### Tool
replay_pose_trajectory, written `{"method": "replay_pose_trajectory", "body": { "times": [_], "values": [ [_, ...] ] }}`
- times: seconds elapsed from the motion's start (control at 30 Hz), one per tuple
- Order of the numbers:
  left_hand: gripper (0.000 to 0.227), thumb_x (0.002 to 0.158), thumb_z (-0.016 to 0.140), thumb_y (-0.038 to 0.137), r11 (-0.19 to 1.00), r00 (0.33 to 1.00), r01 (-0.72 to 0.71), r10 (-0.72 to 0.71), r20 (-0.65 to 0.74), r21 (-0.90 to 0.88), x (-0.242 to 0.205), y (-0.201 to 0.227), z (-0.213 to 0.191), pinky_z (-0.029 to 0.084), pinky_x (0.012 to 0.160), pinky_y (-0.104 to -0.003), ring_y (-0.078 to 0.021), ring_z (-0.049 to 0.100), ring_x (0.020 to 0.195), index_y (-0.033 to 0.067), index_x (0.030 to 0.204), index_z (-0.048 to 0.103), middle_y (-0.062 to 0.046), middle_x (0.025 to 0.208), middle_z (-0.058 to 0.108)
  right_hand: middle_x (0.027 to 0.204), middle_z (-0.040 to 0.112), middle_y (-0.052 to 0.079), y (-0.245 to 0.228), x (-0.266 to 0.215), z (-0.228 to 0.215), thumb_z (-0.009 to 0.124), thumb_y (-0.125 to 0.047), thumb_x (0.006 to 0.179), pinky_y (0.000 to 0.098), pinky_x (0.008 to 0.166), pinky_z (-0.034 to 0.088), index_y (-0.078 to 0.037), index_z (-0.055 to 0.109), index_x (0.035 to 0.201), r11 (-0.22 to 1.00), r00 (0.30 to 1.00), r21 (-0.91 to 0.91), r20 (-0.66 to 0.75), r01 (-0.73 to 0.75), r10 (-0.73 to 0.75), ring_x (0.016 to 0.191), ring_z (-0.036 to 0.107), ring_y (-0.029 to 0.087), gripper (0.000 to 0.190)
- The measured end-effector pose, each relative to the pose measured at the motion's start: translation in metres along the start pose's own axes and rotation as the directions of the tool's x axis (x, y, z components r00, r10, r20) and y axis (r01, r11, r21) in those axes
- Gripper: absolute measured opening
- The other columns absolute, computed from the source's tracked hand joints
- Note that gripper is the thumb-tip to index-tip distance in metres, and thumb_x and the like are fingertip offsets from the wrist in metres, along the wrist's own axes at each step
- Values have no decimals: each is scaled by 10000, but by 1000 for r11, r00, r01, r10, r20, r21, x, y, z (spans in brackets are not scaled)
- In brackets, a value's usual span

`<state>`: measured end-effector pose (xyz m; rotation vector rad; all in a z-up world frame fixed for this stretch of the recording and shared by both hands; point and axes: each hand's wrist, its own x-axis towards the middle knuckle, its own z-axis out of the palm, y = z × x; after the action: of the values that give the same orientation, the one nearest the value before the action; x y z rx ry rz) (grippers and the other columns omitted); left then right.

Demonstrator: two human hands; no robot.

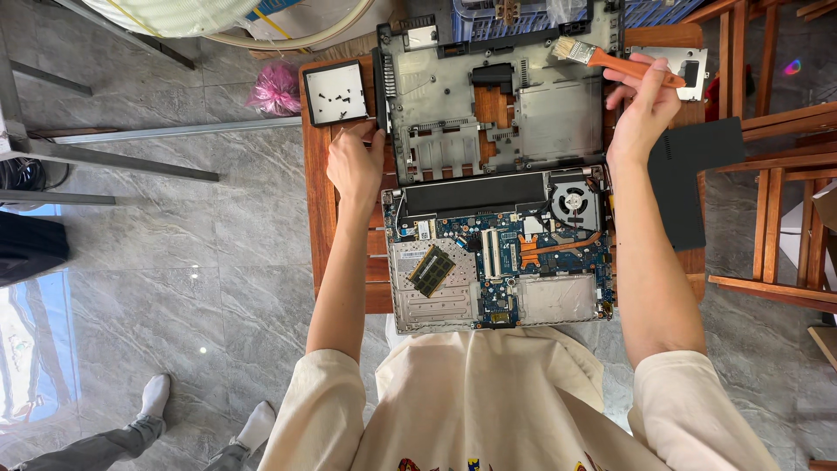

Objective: The person cleans the internal chassis and components of a laptop using a brush, wipes the surface of a CD drive with the brush, and then inserts two RAM sticks into their slots on the motherboard before using a screwdriver on a internal screw.

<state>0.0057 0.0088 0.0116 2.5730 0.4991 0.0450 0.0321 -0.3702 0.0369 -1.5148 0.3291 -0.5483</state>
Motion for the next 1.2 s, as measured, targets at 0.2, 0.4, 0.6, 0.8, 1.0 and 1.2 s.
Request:
{"method": "replay_pose_trajectory", "body": {
  "times": [0.2,0.4,0.6,0.8,1.0,1.2],
  "values": [
    [224,939,691,298,998,998,-59,60,-27,15,1,4,1,529,551,-521,-347,690,854,208,1120,788,-52,964,728,1063,760,94,4,4,-3,470,-500,966,243,535,554,26,808,826,1000,999,-3,-42,13,-13,525,578,156,641],
    [194,895,813,239,937,948,-296,312,-64,184,18,4,-18,579,527,-454,-329,664,809,91,1017,785,-156,901,723,951,788,111,11,5,-5,464,-499,980,248,544,540,21,788,906,1000,1000,1,-23,16,-16,527,602,165,617],
    [62,869,864,122,773,765,-633,633,-123,43,91,22,-63,595,564,-371,-204,698,639,149,907,823,-6,697,725,960,792,120,12,4,-6,462,-476,1005,249,558,521,25,790,892,1000,1000,-4,-11,28,-28,527,580,156,609],
    [313,859,651,321,816,802,-577,571,177,-19,191,7,-36,497,864,-498,-267,716,863,191,1102,799,33,981,775,941,761,103,12,4,-4,464,-431,1042,248,590,542,30,781,894,998,1000,63,-10,-13,14,566,565,141,579],
    [678,827,698,507,969,577,-245,113,809,39,203,51,-54,416,1092,-324,-141,581,1290,298,1461,576,48,1406,641,889,769,147,2,6,-1,462,-438,1035,275,646,559,-23,710,1080,988,991,80,-33,-129,132,613,591,135,486],
    [548,718,860,596,950,561,-306,226,796,-54,225,33,-28,451,1079,-428,-285,657,1175,267,1144,757,-20,1115,752,969,762,197,23,11,-7,442,-459,1119,315,695,631,-48,651,1183,996,997,47,-3,-73,73,700,643,135,466]
  ]
}}
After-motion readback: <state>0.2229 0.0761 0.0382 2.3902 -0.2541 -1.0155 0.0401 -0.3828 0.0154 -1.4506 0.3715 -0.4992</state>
